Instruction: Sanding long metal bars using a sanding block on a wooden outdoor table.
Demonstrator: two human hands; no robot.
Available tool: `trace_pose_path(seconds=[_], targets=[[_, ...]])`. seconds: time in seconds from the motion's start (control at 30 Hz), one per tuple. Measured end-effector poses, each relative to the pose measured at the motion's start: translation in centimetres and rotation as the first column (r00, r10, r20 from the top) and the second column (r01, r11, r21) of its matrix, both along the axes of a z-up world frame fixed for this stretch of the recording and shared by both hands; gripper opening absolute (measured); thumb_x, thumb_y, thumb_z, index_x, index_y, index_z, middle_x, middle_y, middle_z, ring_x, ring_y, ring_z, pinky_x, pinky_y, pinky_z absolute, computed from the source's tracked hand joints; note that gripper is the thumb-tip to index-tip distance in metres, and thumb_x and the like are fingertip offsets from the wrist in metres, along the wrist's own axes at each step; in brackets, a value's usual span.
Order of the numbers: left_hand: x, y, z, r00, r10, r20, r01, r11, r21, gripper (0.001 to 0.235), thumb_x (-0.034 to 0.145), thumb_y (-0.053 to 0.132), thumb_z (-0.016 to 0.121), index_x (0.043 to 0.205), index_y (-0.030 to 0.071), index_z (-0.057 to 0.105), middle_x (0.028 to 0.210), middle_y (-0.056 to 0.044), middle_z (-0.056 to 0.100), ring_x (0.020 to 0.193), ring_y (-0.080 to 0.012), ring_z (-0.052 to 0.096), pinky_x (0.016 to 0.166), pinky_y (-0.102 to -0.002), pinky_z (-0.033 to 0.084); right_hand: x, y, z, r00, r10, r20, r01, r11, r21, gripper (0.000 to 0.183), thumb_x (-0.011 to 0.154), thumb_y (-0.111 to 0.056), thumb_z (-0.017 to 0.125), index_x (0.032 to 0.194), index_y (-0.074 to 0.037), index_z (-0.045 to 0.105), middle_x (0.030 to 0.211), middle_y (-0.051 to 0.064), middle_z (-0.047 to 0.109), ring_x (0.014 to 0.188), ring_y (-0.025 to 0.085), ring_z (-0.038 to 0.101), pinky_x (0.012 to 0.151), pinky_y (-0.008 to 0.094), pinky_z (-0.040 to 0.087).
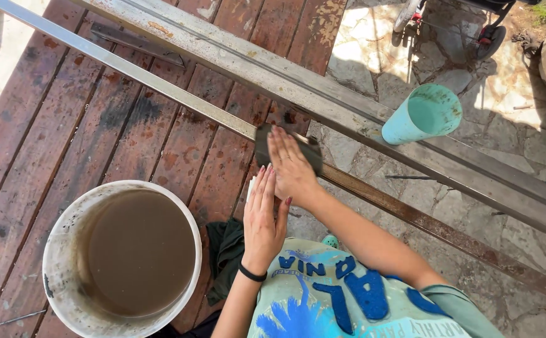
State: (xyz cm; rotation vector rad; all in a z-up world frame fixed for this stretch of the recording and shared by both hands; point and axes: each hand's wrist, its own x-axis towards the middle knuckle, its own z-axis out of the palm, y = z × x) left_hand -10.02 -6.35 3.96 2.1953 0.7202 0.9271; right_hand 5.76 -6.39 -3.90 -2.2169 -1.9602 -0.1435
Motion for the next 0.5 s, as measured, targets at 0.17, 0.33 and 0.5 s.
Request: trace_pose_path(seconds=[0.17,0.33,0.5], targets=[[3.1,2.2,-2.9,1.000,0.004,0.020,-0.006,0.996,0.087,0.059,0.110,0.029,0.048,0.153,-0.011,0.038,0.158,-0.032,0.040,0.150,-0.0465,0.035,0.123,-0.054,0.029,0.8,-1.6,4.1,0.948,-0.004,-0.319,0.095,0.958,0.271,0.068,0.109,-0.023,0.041,0.162,0.005,0.012,0.170,0.026,0.010,0.157,0.039,0.008,0.129,0.047,0.010],[6.1,7.8,-8.7,0.923,0.042,-0.382,0.079,0.952,0.296,0.102,0.094,0.076,0.047,0.159,-0.002,0.035,0.169,-0.024,0.026,0.159,-0.0350,0.020,0.129,-0.052,0.009,5.3,-17.0,5.1,0.912,-0.253,-0.324,0.363,0.864,0.348,0.069,0.107,-0.024,0.050,0.163,-0.001,0.018,0.170,0.022,0.010,0.157,0.034,0.006,0.128,0.048,0.006],[8.0,3.4,-6.5,0.809,-0.059,-0.584,0.225,0.950,0.215,0.119,0.087,0.087,0.035,0.162,-0.002,0.012,0.171,-0.020,0.016,0.159,-0.0329,0.017,0.115,-0.049,0.042,8.9,-31.7,5.6,0.754,-0.588,-0.293,0.652,0.619,0.438,0.059,0.116,-0.034,0.045,0.166,-0.020,0.015,0.173,0.010,0.007,0.161,0.036,0.006,0.131,0.068,0.012]])
